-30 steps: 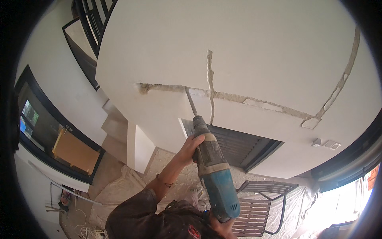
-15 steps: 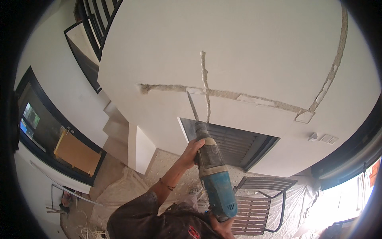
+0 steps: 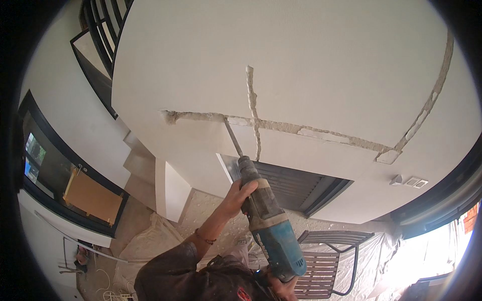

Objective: The person uses a jackhammer to carve a channel into a white wall and later moves a chair aside by hand.

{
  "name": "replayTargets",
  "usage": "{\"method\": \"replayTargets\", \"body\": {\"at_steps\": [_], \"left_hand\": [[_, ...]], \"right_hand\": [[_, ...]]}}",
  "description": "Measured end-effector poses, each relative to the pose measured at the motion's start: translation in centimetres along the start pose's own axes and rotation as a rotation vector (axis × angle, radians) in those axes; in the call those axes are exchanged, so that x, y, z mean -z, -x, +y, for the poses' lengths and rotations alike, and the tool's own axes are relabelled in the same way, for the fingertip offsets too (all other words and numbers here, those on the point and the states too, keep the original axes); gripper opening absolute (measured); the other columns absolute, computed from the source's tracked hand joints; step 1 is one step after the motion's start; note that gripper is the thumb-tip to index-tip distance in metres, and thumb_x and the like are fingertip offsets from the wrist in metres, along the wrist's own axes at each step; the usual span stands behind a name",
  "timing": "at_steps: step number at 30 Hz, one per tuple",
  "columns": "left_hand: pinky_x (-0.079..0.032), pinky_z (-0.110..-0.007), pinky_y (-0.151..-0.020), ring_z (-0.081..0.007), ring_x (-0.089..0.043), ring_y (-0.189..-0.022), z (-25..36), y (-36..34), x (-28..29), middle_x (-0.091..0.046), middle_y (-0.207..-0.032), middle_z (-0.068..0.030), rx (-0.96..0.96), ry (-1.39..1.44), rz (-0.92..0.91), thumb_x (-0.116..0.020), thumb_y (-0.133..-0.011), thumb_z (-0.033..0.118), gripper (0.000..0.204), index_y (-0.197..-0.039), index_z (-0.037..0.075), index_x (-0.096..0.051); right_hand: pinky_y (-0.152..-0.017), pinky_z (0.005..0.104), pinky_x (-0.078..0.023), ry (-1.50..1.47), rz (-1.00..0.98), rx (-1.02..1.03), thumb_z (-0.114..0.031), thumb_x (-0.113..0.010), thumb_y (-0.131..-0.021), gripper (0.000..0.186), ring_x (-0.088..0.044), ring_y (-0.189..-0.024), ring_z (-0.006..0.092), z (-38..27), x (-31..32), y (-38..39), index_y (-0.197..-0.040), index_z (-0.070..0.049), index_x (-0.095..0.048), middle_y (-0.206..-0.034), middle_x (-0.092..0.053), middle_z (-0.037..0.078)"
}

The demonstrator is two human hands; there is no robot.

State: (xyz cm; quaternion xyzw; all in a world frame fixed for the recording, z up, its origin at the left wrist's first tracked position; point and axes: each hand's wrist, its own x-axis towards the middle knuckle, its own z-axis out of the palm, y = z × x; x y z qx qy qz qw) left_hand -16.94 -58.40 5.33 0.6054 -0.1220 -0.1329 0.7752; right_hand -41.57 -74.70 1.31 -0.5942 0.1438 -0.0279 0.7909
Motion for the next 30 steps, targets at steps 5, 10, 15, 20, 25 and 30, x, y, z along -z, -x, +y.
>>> {"method": "replayTargets", "body": {"at_steps": [5, 10, 15, 20, 25, 30], "left_hand": [[-0.051, -0.028, -0.074, -0.0116, -0.062, -0.084, 1.4, -0.3, -0.8, -0.066, -0.096, -0.0037, 0.087, -0.006, -0.009, -0.065, -0.09, 0.047, 0.05, -0.112, 0.002, -0.066], [-0.051, -0.028, -0.074, -0.012, -0.062, -0.083, 1.9, 0.9, -1.7, -0.065, -0.095, -0.0035, 0.157, 0.013, 0.036, -0.066, -0.09, 0.048, 0.052, -0.113, 0.001, -0.062], [-0.051, -0.028, -0.075, -0.0115, -0.062, -0.084, 1.7, 2.9, -0.6, -0.064, -0.095, -0.0042, 0.003, 0.094, 0.074, -0.064, -0.09, 0.049, 0.051, -0.11, 0.002, -0.062], [-0.052, -0.027, -0.074, -0.0115, -0.063, -0.084, 2.6, 4.1, 2.2, -0.064, -0.094, -0.0043, 0.009, 0.133, 0.068, -0.062, -0.092, 0.048, 0.05, -0.11, 0.001, -0.061], [-0.053, -0.027, -0.07, -0.0115, -0.064, -0.081, 2.7, 2.8, 5.1, -0.064, -0.093, -0.005, -0.016, 0.187, 0.046, -0.061, -0.092, 0.048, 0.05, -0.109, 0.001, -0.06], [-0.053, -0.026, -0.069, -0.0108, -0.064, -0.08, 2.4, 1.5, 7.2, -0.064, -0.092, -0.0053, -0.011, 0.212, 0.027, -0.061, -0.091, 0.048, 0.05, -0.108, 0.001, -0.06]], "right_hand": [[-0.066, 0.033, -0.054, -0.032, -0.044, 0.033, -0.006, -0.067, -0.073, 0.021, -0.066, -0.07, 0.0202, 0.2, 1.0, -1.0, -0.092, 0.003, -0.062, -0.079, -0.065, 0.011], [-0.069, 0.0325, -0.055, -0.051, -0.182, 0.065, -0.003, -0.064, -0.078, 0.029, -0.068, -0.076, 0.0194, -0.5, 2.2, -1.3, -0.106, 0.004, -0.06, -0.092, -0.068, 0.012], [-0.069, 0.0307, -0.054, -0.021, -0.131, 0.067, 0.002, -0.065, -0.078, 0.029, -0.067, -0.078, 0.0177, -1.7, -0.2, 1.4, -0.106, 0.004, -0.06, -0.094, -0.068, 0.012], [-0.079, 0.0328, -0.052, 0.14, -0.229, 0.15, -0.003, -0.07, -0.073, 0.051, -0.065, -0.088, 0.0219, 1.6, -1.2, 0.9, -0.121, 0.005, -0.054, -0.1, -0.066, 0.013], [-0.073, 0.0309, -0.052, 0.183, -0.129, 0.312, 0.003, -0.065, -0.078, 0.032, -0.065, -0.083, 0.0186, 4.7, -3.6, -0.4, -0.109, 0.003, -0.057, -0.096, -0.066, 0.012], [-0.074, 0.0333, -0.051, 0.164, -0.047, 0.295, 0.004, -0.065, -0.078, 0.03, -0.063, -0.083, 0.0188, 6.2, -5.9, 0.3, -0.107, 0.003, -0.057, -0.093, -0.065, 0.012]]}}
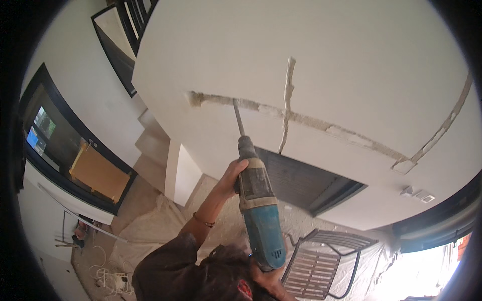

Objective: The person uses a jackhammer to carve a channel into a white wall and later moves a chair aside by hand.

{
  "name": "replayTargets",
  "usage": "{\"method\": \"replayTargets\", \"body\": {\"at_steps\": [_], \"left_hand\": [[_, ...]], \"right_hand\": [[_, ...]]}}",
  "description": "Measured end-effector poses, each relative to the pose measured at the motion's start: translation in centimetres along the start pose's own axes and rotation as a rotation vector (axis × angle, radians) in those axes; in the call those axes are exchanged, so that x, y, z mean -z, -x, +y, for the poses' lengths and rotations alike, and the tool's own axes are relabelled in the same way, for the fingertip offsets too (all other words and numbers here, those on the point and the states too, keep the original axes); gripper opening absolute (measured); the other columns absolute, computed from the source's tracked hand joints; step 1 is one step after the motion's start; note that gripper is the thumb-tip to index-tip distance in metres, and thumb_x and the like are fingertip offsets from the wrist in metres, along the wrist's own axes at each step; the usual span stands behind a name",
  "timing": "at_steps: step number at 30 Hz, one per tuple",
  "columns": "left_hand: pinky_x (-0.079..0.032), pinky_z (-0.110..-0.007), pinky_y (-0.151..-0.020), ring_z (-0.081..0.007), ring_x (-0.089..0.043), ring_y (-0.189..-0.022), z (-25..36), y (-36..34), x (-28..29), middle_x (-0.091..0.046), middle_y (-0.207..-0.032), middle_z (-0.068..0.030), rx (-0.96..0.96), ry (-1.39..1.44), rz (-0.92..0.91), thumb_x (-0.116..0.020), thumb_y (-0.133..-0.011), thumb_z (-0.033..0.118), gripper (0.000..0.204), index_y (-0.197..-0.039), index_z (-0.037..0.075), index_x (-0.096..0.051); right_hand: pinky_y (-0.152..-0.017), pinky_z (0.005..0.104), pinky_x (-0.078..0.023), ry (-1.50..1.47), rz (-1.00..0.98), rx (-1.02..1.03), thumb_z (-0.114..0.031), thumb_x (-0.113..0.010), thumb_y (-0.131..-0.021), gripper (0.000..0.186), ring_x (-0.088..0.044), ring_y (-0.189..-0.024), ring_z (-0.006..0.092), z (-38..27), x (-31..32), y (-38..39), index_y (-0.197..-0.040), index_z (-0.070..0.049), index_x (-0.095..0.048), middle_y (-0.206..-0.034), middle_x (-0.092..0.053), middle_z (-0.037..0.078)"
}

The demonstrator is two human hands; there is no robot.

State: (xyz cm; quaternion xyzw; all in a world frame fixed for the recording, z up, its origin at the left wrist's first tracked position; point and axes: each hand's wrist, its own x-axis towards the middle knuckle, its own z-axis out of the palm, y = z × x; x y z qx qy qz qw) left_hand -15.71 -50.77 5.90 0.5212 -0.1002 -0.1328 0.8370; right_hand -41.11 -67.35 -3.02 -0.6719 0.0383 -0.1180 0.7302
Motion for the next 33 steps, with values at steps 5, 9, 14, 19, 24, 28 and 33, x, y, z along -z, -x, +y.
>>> {"method": "replayTargets", "body": {"at_steps": [5, 9, 14, 19, 24, 28, 33], "left_hand": [[-0.054, -0.025, -0.063, -0.0109, -0.065, -0.076, 0.1, -0.7, 1.0, -0.065, -0.093, -0.0067, -0.008, -0.042, -0.066, -0.057, -0.094, 0.046, 0.05, -0.112, -0.001, -0.057], [-0.053, -0.024, -0.061, -0.0089, -0.063, -0.074, 0.7, -1.2, 0.3, -0.064, -0.093, -0.0054, -0.006, -0.036, -0.062, -0.057, -0.094, 0.045, 0.049, -0.112, 0.0, -0.057], [-0.049, -0.025, -0.064, -0.009, -0.06, -0.08, 0.1, -3.2, -1.7, -0.062, -0.092, -0.002, -0.076, 0.08, 0.051, -0.067, -0.09, 0.046, 0.045, -0.105, 0.003, -0.062], [-0.05, -0.028, -0.068, -0.009, -0.059, -0.081, -2.4, -6.6, -4.4, -0.061, -0.091, -0.0012, -0.049, -0.01, 0.08, -0.07, -0.087, 0.047, 0.048, -0.105, 0.004, -0.063], [-0.051, -0.029, -0.075, -0.011, -0.061, -0.084, -3.4, -3.4, -4.5, -0.063, -0.093, -0.0028, -0.026, -0.064, 0.19, -0.072, -0.086, 0.047, 0.049, -0.106, 0.004, -0.064], [-0.051, -0.029, -0.077, -0.0127, -0.062, -0.087, -3.4, 1.6, -2.3, -0.065, -0.098, -0.0051, -0.023, -0.062, 0.146, -0.072, -0.086, 0.046, 0.049, -0.109, 0.002, -0.065], [-0.051, -0.03, -0.083, -0.0151, -0.062, -0.093, -2.9, 4.1, 1.5, -0.065, -0.103, -0.0074, 0.018, -0.191, 0.123, -0.072, -0.086, 0.044, 0.055, -0.113, -0.002, -0.061]], "right_hand": [[-0.071, 0.0326, -0.05, 0.043, -0.058, -0.119, 0.002, -0.065, -0.077, 0.019, -0.063, -0.079, 0.0191, 0.6, 0.7, -0.5, -0.096, 0.002, -0.062, -0.087, -0.066, 0.011], [-0.068, 0.0322, -0.052, 0.036, -0.055, -0.169, 0.001, -0.064, -0.076, 0.017, -0.065, -0.076, 0.0189, -4.8, -0.1, -2.7, -0.093, 0.002, -0.063, -0.085, -0.067, 0.011], [-0.066, 0.03, -0.054, -0.033, -0.065, -0.187, 0.0, -0.072, -0.074, 0.023, -0.066, -0.073, 0.0163, -6.0, 3.3, -6.9, -0.095, 0.001, -0.063, -0.083, -0.066, 0.009], [-0.056, 0.0339, -0.058, -0.289, -0.118, -0.166, -0.008, -0.065, -0.066, 0.047, -0.066, -0.061, 0.0226, -6.7, 8.4, -12.6, -0.11, 0.003, -0.055, -0.087, -0.066, 0.015], [-0.067, 0.033, -0.058, -0.194, -0.163, -0.147, -0.011, -0.071, -0.066, 0.052, -0.067, -0.079, 0.0196, -4.2, 8.9, -9.4, -0.114, 0.002, -0.055, -0.089, -0.066, 0.013], [-0.069, 0.0317, -0.056, -0.171, -0.186, -0.183, 0.0, -0.065, -0.074, 0.036, -0.068, -0.082, 0.0185, -1.8, 6.2, -3.4, -0.109, 0.002, -0.061, -0.094, -0.068, 0.012], [-0.074, 0.0329, -0.054, -0.184, -0.144, -0.203, -0.005, -0.064, -0.08, 0.024, -0.067, -0.081, 0.0195, 1.6, 0.9, 0.7, -0.102, 0.003, -0.066, -0.091, -0.069, 0.011]]}}
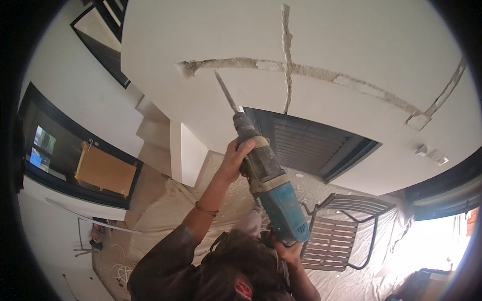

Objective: The person uses a jackhammer to carve a channel into a white wall and later moves a chair aside by hand.

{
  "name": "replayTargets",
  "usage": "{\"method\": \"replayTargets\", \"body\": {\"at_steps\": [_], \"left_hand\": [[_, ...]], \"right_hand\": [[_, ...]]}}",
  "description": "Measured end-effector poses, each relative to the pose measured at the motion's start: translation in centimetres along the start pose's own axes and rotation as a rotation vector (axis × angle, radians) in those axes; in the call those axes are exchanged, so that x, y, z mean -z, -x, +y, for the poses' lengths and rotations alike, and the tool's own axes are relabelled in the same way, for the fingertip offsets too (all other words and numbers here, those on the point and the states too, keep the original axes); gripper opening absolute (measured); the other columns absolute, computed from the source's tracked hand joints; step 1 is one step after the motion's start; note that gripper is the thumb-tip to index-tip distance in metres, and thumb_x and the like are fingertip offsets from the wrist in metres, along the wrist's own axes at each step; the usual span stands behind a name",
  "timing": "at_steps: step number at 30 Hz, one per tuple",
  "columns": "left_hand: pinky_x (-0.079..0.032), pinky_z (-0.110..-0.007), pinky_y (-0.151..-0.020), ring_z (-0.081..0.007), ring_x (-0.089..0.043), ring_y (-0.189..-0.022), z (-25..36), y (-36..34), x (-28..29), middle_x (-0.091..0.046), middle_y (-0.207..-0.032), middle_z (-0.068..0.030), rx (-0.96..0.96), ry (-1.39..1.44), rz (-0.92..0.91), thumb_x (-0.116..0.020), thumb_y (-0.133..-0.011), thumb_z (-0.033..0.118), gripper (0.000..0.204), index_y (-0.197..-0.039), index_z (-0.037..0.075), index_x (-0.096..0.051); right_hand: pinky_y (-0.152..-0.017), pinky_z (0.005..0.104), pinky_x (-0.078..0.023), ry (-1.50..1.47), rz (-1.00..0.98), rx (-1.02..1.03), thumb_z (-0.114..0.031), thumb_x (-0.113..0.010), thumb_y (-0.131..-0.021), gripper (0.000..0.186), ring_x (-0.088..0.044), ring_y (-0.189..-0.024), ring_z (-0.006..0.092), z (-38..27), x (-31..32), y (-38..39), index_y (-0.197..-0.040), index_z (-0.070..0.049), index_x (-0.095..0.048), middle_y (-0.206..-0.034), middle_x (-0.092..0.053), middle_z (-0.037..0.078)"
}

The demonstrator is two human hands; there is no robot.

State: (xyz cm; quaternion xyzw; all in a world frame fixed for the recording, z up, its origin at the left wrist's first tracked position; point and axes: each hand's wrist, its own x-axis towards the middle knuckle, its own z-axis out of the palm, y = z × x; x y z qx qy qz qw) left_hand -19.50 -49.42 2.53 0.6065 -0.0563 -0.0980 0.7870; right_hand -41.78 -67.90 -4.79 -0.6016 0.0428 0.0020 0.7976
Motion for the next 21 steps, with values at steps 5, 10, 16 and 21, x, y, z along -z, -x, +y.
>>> {"method": "replayTargets", "body": {"at_steps": [5, 10, 16, 21], "left_hand": [[-0.05, -0.031, -0.087, -0.0172, -0.062, -0.096, -1.2, 0.1, 3.7, -0.064, -0.105, -0.0108, 0.025, -0.118, -0.019, -0.07, -0.084, 0.05, 0.064, -0.117, -0.004, -0.058], [-0.05, -0.032, -0.088, -0.0181, -0.062, -0.098, -1.7, -1.1, 4.8, -0.064, -0.105, -0.0115, 0.015, -0.225, -0.062, -0.071, -0.082, 0.05, 0.065, -0.117, -0.004, -0.058], [-0.049, -0.034, -0.089, -0.0187, -0.06, -0.099, -3.0, -2.6, 5.5, -0.064, -0.105, -0.0111, -0.061, -0.252, -0.114, -0.072, -0.08, 0.052, 0.067, -0.117, -0.003, -0.057], [-0.048, -0.034, -0.091, -0.0187, -0.06, -0.102, -2.4, -3.6, 6.3, -0.063, -0.107, -0.0113, -0.059, -0.268, -0.13, -0.072, -0.08, 0.053, 0.069, -0.117, -0.003, -0.057]], "right_hand": [[-0.081, 0.0345, -0.053, 0.037, -0.06, 0.069, -0.001, -0.062, -0.082, 0.026, -0.068, -0.092, 0.0233, 5.2, -2.7, 0.1, -0.107, 0.0, -0.066, -0.101, -0.07, 0.011], [-0.092, 0.0449, -0.051, 0.609, -0.13, 0.425, -0.012, -0.063, -0.083, 0.026, -0.066, -0.104, 0.0317, 12.5, -1.9, -0.4, -0.108, -0.007, -0.069, -0.113, -0.07, 0.013], [-0.087, 0.046, -0.052, 0.84, -0.133, 0.665, -0.015, -0.062, -0.084, 0.025, -0.067, -0.1, 0.0354, 16.5, -1.3, -1.2, -0.107, -0.01, -0.07, -0.113, -0.069, 0.015], [-0.079, 0.0433, -0.053, 1.127, -0.056, 0.897, 0.0, -0.062, -0.082, 0.02, -0.066, -0.089, 0.0319, 14.7, -2.9, -3.2, -0.101, -0.003, -0.067, -0.1, -0.069, 0.015]]}}
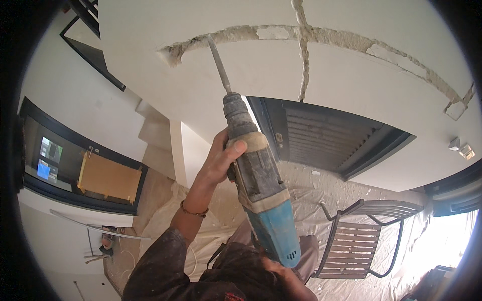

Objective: The person uses a jackhammer to carve a channel into a white wall and later moves a chair aside by hand.

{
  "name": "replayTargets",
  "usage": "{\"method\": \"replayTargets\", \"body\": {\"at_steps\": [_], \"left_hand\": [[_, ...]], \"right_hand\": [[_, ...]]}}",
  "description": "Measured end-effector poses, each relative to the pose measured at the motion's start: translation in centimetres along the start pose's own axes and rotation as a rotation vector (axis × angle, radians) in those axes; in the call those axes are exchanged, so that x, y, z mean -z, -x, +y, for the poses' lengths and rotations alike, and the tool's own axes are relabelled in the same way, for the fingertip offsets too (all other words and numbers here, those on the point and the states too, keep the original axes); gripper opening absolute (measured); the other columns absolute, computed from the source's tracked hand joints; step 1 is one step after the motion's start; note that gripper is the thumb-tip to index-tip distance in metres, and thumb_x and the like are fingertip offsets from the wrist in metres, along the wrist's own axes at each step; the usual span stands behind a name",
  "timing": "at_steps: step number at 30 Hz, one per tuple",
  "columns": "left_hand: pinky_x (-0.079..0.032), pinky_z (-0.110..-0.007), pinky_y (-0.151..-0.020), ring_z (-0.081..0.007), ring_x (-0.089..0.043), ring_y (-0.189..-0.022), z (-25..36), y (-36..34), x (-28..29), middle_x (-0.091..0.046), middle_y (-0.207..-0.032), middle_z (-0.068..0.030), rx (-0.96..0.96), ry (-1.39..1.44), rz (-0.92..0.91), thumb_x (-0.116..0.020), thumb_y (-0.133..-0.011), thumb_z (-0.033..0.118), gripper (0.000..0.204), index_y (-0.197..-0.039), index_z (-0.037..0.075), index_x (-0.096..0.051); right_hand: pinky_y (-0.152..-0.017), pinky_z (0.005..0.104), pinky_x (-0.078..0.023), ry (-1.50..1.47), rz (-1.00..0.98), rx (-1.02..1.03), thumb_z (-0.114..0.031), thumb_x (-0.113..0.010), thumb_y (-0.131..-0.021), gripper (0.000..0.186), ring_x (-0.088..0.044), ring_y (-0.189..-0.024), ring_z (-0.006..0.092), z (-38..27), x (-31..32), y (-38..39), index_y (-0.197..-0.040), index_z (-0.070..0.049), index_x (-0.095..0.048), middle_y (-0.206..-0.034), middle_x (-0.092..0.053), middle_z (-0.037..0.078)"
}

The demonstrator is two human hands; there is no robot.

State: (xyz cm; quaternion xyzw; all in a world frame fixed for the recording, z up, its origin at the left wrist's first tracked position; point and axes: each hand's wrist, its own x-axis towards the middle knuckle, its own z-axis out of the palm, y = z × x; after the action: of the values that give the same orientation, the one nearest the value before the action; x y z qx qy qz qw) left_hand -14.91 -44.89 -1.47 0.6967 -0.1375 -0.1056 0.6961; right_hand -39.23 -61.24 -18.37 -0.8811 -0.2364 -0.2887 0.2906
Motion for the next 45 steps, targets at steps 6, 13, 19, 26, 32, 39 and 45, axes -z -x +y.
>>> {"method": "replayTargets", "body": {"at_steps": [6, 13, 19, 26, 32, 39, 45], "left_hand": [[-0.049, -0.034, -0.09, -0.0195, -0.061, -0.101, 0.5, -1.1, 1.1, -0.063, -0.107, -0.0119, -0.005, 0.02, -0.026, -0.072, -0.08, 0.054, 0.07, -0.117, -0.004, -0.057], [-0.052, -0.029, -0.08, -0.0156, -0.063, -0.09, 3.7, -2.1, 0.7, -0.065, -0.101, -0.01, -0.004, 0.157, -0.071, -0.067, -0.085, 0.053, 0.064, -0.115, -0.003, -0.058], [-0.046, -0.022, -0.052, -0.0094, -0.061, -0.069, 5.4, -1.5, -2.2, -0.065, -0.089, -0.0074, -0.011, 0.209, -0.008, -0.057, -0.092, 0.049, 0.056, -0.112, -0.003, -0.057], [-0.05, -0.026, -0.069, -0.0121, -0.062, -0.079, 5.2, -0.6, -4.5, -0.065, -0.094, -0.0085, 0.009, 0.228, 0.011, -0.063, -0.088, 0.052, 0.061, -0.111, -0.004, -0.059], [-0.052, -0.027, -0.076, -0.0132, -0.063, -0.087, 5.6, -2.1, -2.8, -0.065, -0.097, -0.0095, 0.114, 0.225, -0.01, -0.065, -0.087, 0.053, 0.063, -0.111, -0.005, -0.059], [-0.051, -0.028, -0.08, -0.0137, -0.062, -0.09, 5.3, -3.6, -0.8, -0.065, -0.098, -0.0092, 0.075, 0.247, 0.046, -0.065, -0.087, 0.051, 0.061, -0.112, -0.004, -0.058], [-0.049, -0.03, -0.086, -0.0157, -0.061, -0.096, 5.1, -2.7, -1.4, -0.064, -0.104, -0.0106, 0.08, 0.259, 0.08, -0.065, -0.088, 0.048, 0.06, -0.115, -0.004, -0.058]], "right_hand": [[-0.073, 0.0394, -0.053, 0.098, -0.059, 0.063, 0.0, -0.069, -0.083, 0.016, -0.066, -0.083, 0.0271, -0.3, 0.1, -0.4, -0.099, -0.004, -0.069, -0.092, -0.069, 0.01], [-0.067, 0.0376, -0.053, 0.182, -0.078, 0.044, -0.004, -0.077, -0.078, 0.015, -0.068, -0.078, 0.0263, -1.2, 5.2, -3.6, -0.09, -0.006, -0.068, -0.09, -0.07, 0.009], [-0.09, 0.0431, -0.05, -0.13, -0.192, -0.134, -0.015, -0.061, -0.084, 0.025, -0.066, -0.102, 0.0298, 0.1, 10.3, -4.5, -0.107, -0.012, -0.07, -0.113, -0.069, 0.009], [-0.089, 0.0428, -0.05, -0.759, -0.135, -0.73, -0.01, -0.062, -0.085, 0.022, -0.065, -0.103, 0.0288, -1.7, 13.9, -4.8, -0.106, -0.011, -0.07, -0.111, -0.069, 0.008], [-0.078, 0.0385, -0.054, -0.285, -0.205, -0.221, 0.004, -0.062, -0.079, 0.02, -0.068, -0.087, 0.0277, 1.1, 12.0, -5.0, -0.097, 0.0, -0.068, -0.094, -0.069, 0.016], [-0.073, 0.0384, -0.055, 0.013, -0.121, 0.053, 0.008, -0.069, -0.076, 0.017, -0.069, -0.082, 0.0291, 1.1, 11.0, -8.3, -0.09, -0.002, -0.068, -0.09, -0.07, 0.012], [-0.075, 0.038, -0.055, -0.138, -0.216, -0.049, 0.002, -0.068, -0.075, 0.023, -0.069, -0.086, 0.0279, 0.9, 11.9, -7.0, -0.098, 0.0, -0.069, -0.095, -0.071, 0.015]]}}
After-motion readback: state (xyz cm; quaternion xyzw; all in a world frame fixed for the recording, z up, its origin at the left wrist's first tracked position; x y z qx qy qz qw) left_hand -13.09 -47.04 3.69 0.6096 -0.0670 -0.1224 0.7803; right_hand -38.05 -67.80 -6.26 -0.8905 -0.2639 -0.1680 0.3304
